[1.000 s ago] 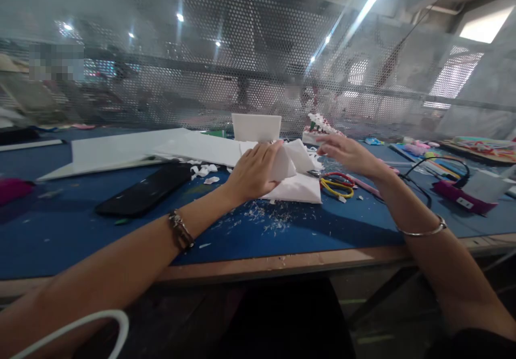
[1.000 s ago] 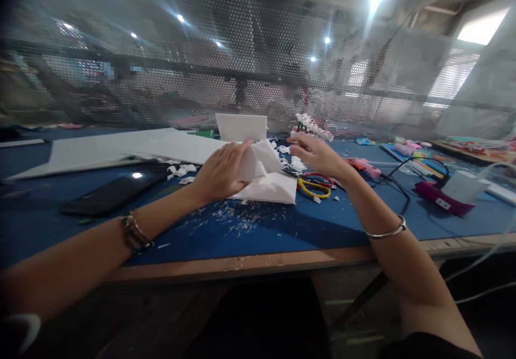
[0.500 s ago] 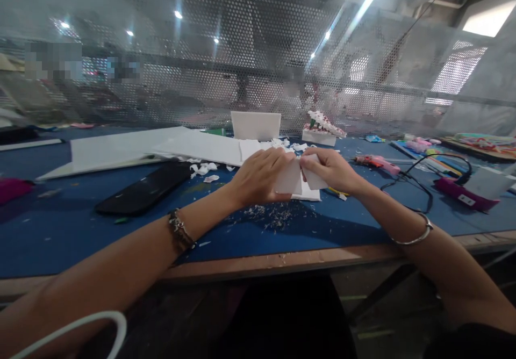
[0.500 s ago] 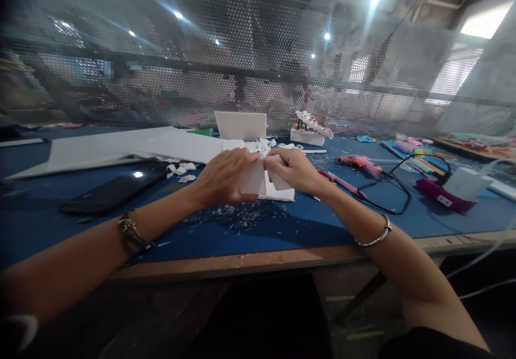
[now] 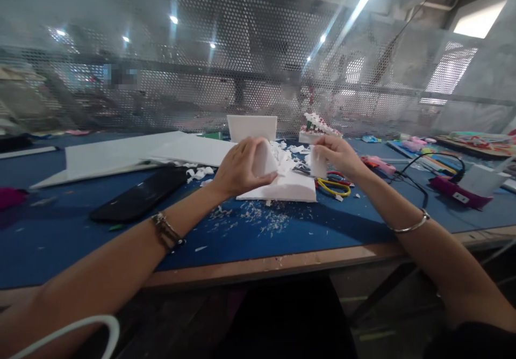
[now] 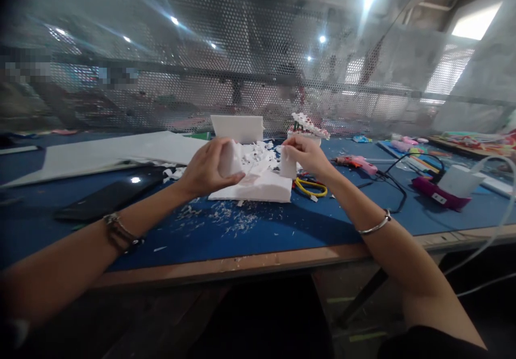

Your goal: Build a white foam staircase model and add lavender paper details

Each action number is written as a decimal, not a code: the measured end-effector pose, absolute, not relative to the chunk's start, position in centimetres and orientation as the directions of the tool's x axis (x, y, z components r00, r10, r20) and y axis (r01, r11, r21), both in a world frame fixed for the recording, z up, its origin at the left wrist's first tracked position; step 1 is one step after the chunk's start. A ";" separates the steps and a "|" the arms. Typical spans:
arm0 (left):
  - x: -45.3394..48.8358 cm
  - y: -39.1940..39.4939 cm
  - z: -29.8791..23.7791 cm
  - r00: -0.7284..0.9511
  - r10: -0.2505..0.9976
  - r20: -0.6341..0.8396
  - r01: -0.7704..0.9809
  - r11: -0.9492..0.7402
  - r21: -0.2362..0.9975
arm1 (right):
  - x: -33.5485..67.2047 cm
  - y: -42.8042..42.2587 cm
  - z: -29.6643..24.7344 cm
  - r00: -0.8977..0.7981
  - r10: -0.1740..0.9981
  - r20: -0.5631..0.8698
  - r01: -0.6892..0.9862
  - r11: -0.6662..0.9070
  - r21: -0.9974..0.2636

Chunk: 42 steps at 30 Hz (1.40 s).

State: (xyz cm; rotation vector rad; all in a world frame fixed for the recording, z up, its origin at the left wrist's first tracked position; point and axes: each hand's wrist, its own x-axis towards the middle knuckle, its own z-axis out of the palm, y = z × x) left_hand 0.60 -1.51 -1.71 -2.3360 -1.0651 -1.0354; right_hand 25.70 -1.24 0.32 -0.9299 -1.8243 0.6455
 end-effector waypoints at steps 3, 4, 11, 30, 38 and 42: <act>0.4 -1.6 -1.5 0.339 0.539 0.771 0.728 -0.670 0.148 | 25.1 0.3 -1.4 -0.342 0.834 0.432 0.490 0.551 -0.675; 0.4 -1.6 -1.4 0.317 0.546 0.775 0.699 -0.687 0.199 | 25.1 0.8 -1.7 -0.346 0.833 0.431 0.568 0.552 -0.611; 1.0 -1.3 -1.4 0.300 0.642 0.706 0.589 -0.707 0.392 | 27.7 -0.6 0.0 -0.290 0.895 0.338 0.950 0.313 -0.014; 0.4 -0.8 -1.1 0.255 0.846 0.468 0.087 -0.502 0.860 | 30.0 0.5 0.9 -0.190 0.858 0.478 0.939 0.300 -0.166; 0.2 0.2 -1.3 0.145 0.835 0.531 -0.013 -0.535 0.845 | 26.7 -2.4 0.0 -0.540 0.792 0.284 0.527 0.581 -0.620; 0.3 0.0 -1.4 0.074 0.849 0.523 -0.099 -0.515 0.851 | 26.4 -2.6 -0.2 -0.533 0.762 0.367 0.497 0.634 -0.593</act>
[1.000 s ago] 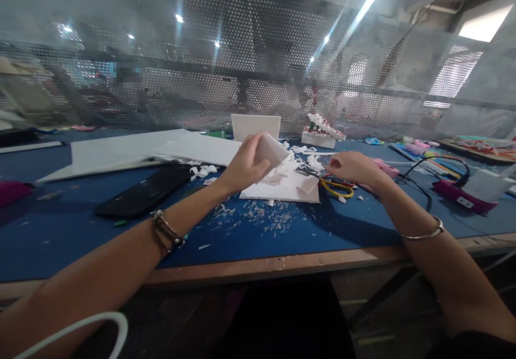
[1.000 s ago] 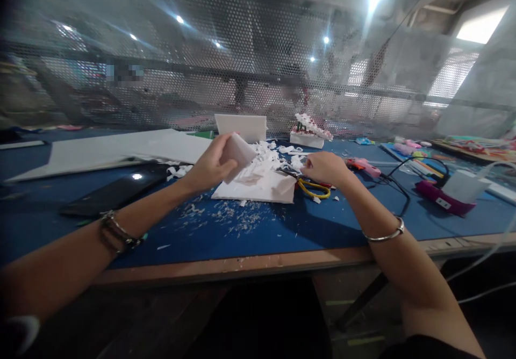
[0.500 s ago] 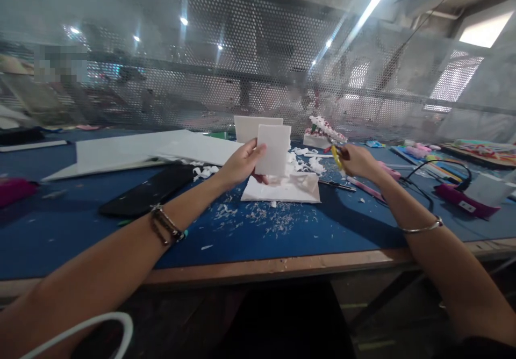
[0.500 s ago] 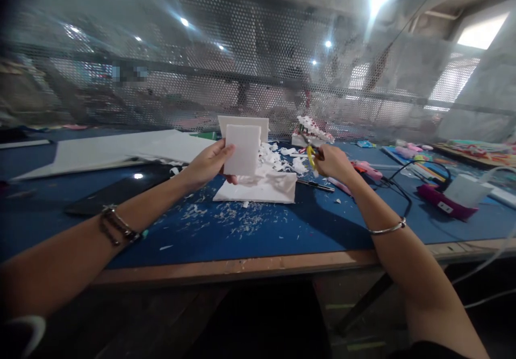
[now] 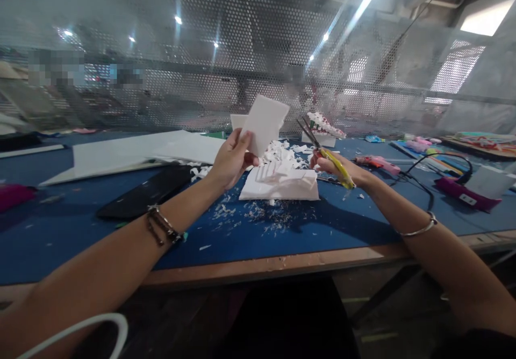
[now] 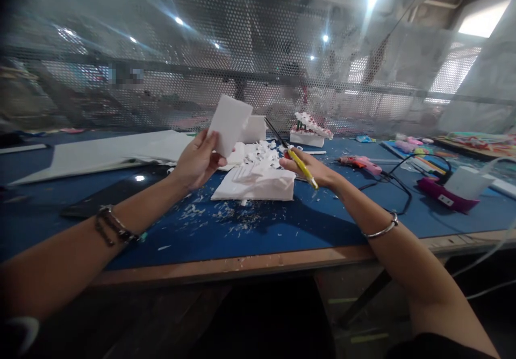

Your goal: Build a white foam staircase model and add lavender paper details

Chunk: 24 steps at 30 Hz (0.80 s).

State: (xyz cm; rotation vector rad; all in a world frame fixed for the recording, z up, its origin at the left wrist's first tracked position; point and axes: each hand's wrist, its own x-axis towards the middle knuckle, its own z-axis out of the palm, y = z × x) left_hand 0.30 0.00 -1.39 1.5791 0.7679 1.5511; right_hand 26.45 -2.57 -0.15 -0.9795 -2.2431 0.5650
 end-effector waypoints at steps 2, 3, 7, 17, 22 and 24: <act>0.4 -0.1 -1.5 0.092 0.855 0.511 -0.100 -0.503 0.859 | 26.2 -2.6 -0.2 -0.535 0.765 0.359 0.510 0.631 -0.584; 0.6 -0.2 -1.6 0.111 0.854 0.508 -0.094 -0.499 0.861 | 26.0 -2.7 -0.2 -0.540 0.769 0.343 0.524 0.626 -0.577; 1.1 -0.5 -2.1 0.208 0.819 0.535 -0.054 -0.537 0.842 | 25.1 -3.2 -0.3 -0.544 0.783 0.301 0.586 0.612 -0.531; 1.4 -0.6 -2.3 0.285 0.780 0.557 0.005 -0.582 0.813 | 24.8 -3.1 -0.6 -0.524 0.760 0.384 0.627 0.650 -0.429; 1.4 -0.5 -2.3 0.296 0.778 0.555 0.004 -0.581 0.814 | 24.6 -3.1 -0.7 -0.558 0.721 0.411 0.663 0.685 -0.302; 1.3 -0.5 -2.3 0.294 0.784 0.547 0.017 -0.576 0.817 | 24.5 -3.1 -0.7 -0.550 0.727 0.410 0.670 0.678 -0.303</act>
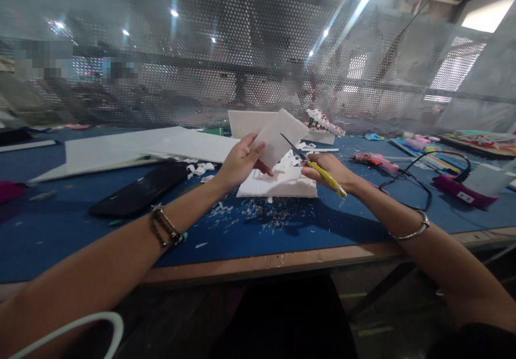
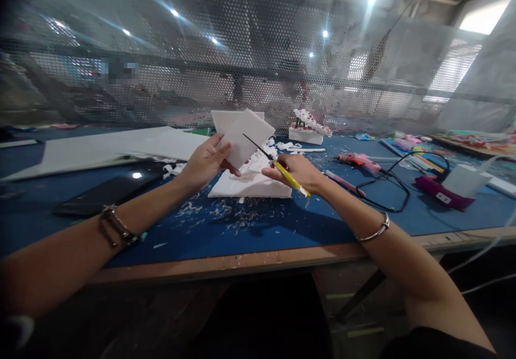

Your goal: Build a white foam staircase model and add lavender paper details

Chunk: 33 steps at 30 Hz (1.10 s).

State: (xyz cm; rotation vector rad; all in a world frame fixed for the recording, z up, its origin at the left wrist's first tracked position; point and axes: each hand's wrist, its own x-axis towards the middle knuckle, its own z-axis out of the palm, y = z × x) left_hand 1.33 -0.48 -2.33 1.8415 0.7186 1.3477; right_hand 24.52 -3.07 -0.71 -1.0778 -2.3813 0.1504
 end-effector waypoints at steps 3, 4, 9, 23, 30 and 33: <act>1.2 -0.4 -2.4 0.288 0.788 0.544 0.031 -0.575 0.817 | 24.6 -3.1 -0.7 -0.541 0.742 0.396 0.668 0.665 -0.333; 1.1 -0.3 -2.4 0.288 0.789 0.543 0.033 -0.575 0.818 | 24.6 -3.2 -0.7 -0.540 0.746 0.389 0.667 0.662 -0.342; 1.1 -0.2 -2.3 0.309 0.783 0.540 0.031 -0.576 0.817 | 24.6 -3.4 -0.5 -0.536 0.746 0.395 0.681 0.658 -0.320; 0.9 -0.2 -2.2 0.316 0.767 0.558 0.048 -0.600 0.798 | 23.9 -3.6 -0.8 -0.436 0.755 0.491 0.791 0.581 -0.192; 0.9 -0.2 -2.1 0.312 0.777 0.546 0.041 -0.586 0.810 | 23.7 -3.9 -0.9 -0.377 0.736 0.562 0.754 0.596 -0.277; 0.8 0.0 -2.2 0.311 0.776 0.549 0.044 -0.589 0.807 | 23.9 -3.9 -0.8 -0.366 0.744 0.559 0.724 0.605 -0.331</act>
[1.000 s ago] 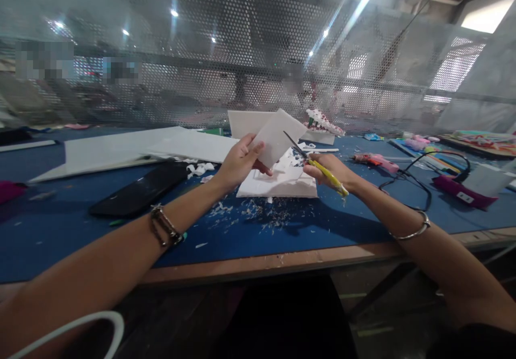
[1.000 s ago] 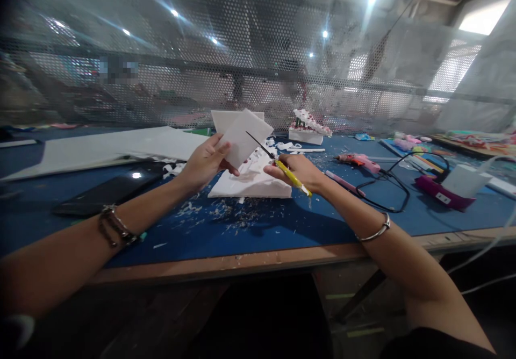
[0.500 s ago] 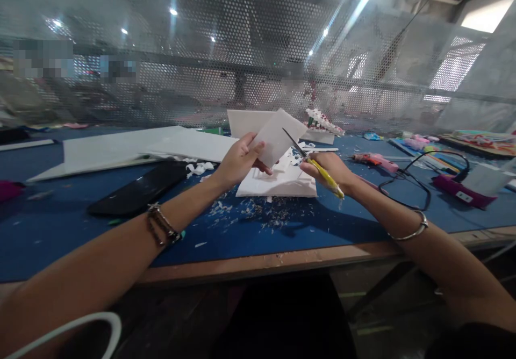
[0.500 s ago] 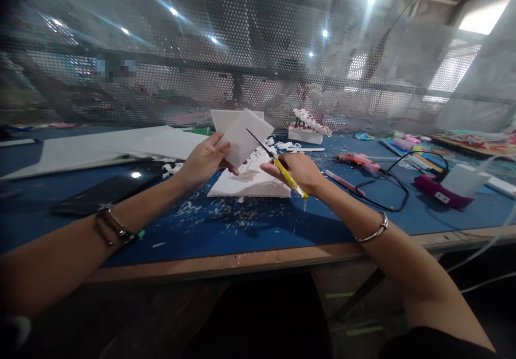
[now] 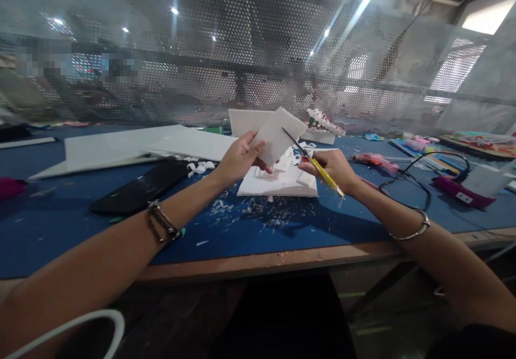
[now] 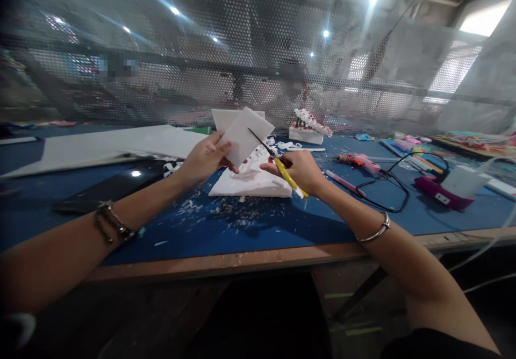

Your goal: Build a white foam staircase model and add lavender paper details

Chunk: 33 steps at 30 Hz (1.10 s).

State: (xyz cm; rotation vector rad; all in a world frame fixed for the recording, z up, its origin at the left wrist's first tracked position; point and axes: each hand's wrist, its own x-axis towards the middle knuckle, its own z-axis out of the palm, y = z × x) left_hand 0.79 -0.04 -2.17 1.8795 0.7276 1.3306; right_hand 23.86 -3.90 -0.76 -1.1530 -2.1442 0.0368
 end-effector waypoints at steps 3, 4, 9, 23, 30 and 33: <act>0.7 -0.1 -2.1 0.321 0.775 0.545 0.071 -0.593 0.802 | 24.0 -3.8 -0.5 -0.382 0.768 0.515 0.715 0.598 -0.362; 0.6 -0.1 -2.0 0.327 0.774 0.543 0.084 -0.596 0.799 | 24.1 -3.8 -0.4 -0.397 0.774 0.493 0.717 0.597 -0.359; 0.4 -0.4 -1.5 0.357 0.752 0.554 0.153 -0.632 0.760 | 23.9 -3.7 -0.4 -0.462 0.794 0.396 0.746 0.589 -0.312; 0.9 -0.8 -1.8 0.416 0.751 0.513 0.168 -0.617 0.769 | 23.3 -3.3 -1.2 -0.418 0.786 0.455 0.790 0.562 -0.246; 1.1 -0.8 -1.8 0.427 0.740 0.519 0.069 -0.599 0.798 | 23.2 -3.9 -0.8 -0.363 0.768 0.528 0.800 0.547 -0.245; 1.1 -0.8 -1.7 0.444 0.731 0.518 0.018 -0.586 0.810 | 23.2 -4.2 -0.6 -0.341 0.756 0.558 0.769 0.566 -0.297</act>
